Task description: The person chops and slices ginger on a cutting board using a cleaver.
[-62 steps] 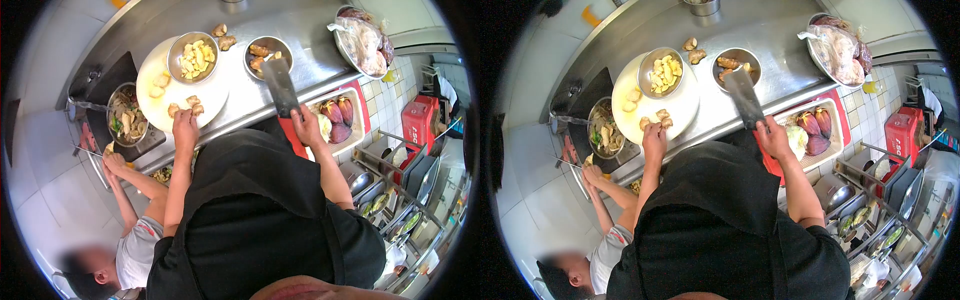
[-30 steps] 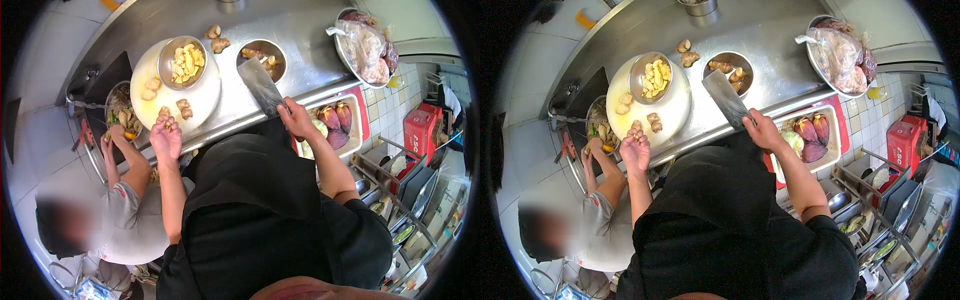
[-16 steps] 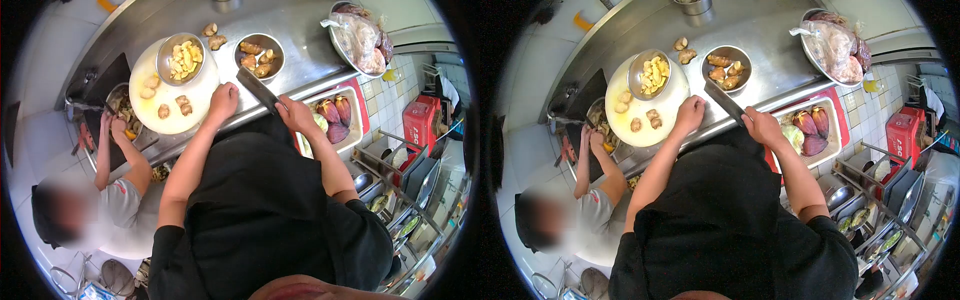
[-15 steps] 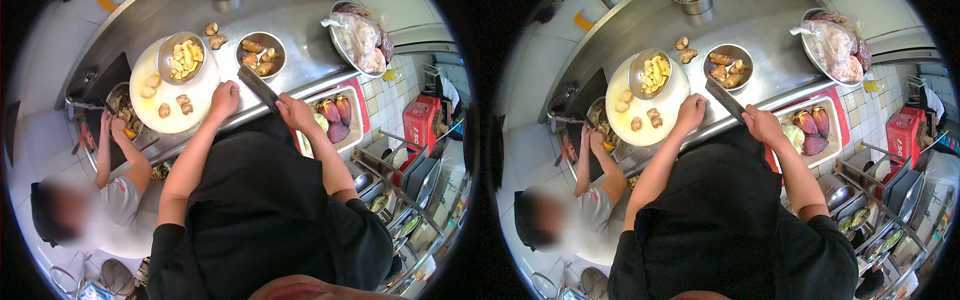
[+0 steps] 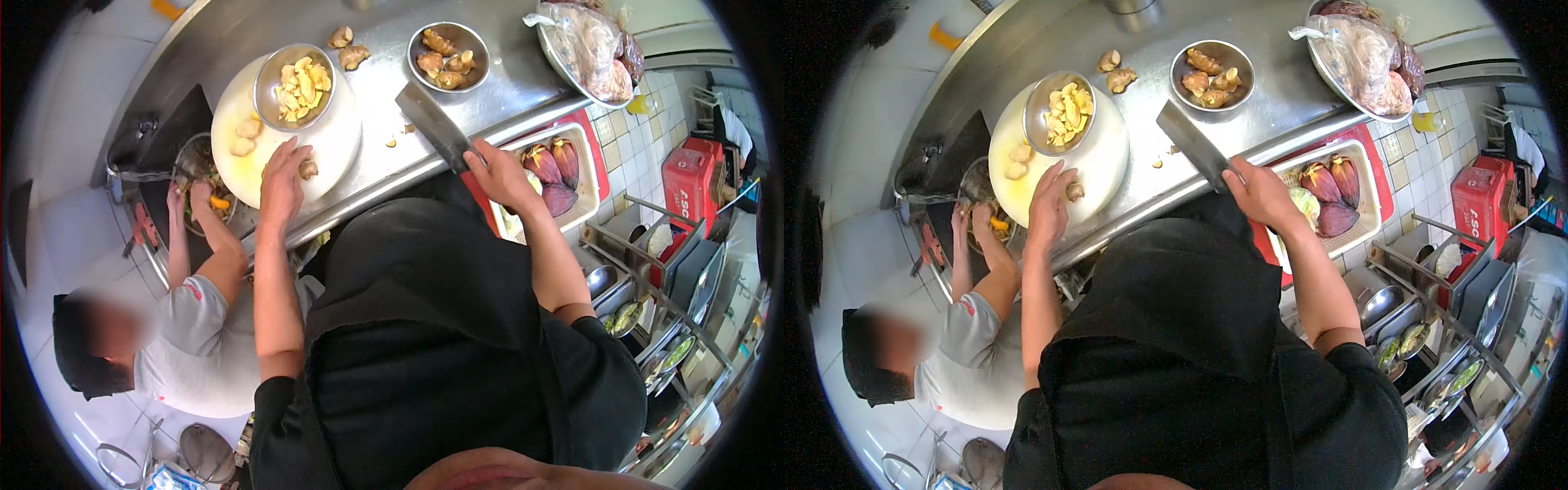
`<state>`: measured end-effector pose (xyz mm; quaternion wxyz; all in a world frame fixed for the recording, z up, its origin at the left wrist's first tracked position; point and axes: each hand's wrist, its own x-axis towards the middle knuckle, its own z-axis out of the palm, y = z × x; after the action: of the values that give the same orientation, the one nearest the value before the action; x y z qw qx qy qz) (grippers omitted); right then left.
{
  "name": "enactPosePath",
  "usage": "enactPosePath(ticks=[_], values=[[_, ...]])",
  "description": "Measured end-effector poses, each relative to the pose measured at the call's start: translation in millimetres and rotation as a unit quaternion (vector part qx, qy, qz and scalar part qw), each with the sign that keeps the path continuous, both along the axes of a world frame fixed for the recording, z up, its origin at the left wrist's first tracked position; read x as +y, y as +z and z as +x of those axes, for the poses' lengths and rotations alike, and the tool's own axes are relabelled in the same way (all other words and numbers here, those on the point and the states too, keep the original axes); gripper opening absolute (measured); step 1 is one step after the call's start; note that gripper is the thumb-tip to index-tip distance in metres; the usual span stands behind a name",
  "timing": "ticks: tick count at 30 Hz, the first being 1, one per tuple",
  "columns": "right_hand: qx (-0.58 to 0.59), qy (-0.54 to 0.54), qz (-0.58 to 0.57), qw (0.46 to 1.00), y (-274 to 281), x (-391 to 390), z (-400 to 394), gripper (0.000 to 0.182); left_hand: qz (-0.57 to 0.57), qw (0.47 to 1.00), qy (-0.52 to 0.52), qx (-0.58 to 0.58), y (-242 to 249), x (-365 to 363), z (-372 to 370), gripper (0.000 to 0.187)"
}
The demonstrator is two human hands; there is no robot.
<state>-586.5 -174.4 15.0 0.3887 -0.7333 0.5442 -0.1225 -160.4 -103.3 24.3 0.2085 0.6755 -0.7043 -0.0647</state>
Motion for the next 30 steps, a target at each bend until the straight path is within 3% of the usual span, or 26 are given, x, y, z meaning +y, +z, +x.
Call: enactPosePath(ticks=[3, 5, 18, 21, 23, 30], values=[[-0.019, 0.043, 0.002, 0.999, 9.7, 6.4, 11.2, 0.031, 0.072, 0.995, -0.060, 0.025, -11.0, -2.5, 12.3, 0.040], [-0.020, 0.110, 0.022, 0.994, 16.7, 7.2, 23.0, 0.029, 0.133, 0.989, 0.006, 0.058, -3.4, -6.3, 5.5, 0.037], [0.015, 0.198, -0.002, 0.980, 32.0, 5.1, 98.3, 0.025, 0.125, 0.983, 0.135, 0.004, -22.3, 6.5, -31.7, 0.034], [0.020, 0.204, -0.009, 0.979, 31.8, 5.8, 104.2, 0.026, 0.101, 0.983, 0.151, 0.015, -33.2, 8.1, -36.0, 0.030], [0.022, 0.201, -0.013, 0.979, 31.7, 7.3, 106.6, 0.026, 0.000, 0.993, 0.113, 0.026, -43.8, 8.3, -36.0, 0.026], [0.039, 0.209, -0.019, 0.977, 34.9, 9.4, 110.3, 0.026, 0.070, 0.988, 0.134, 0.045, -34.7, 5.9, -30.8, 0.024]])
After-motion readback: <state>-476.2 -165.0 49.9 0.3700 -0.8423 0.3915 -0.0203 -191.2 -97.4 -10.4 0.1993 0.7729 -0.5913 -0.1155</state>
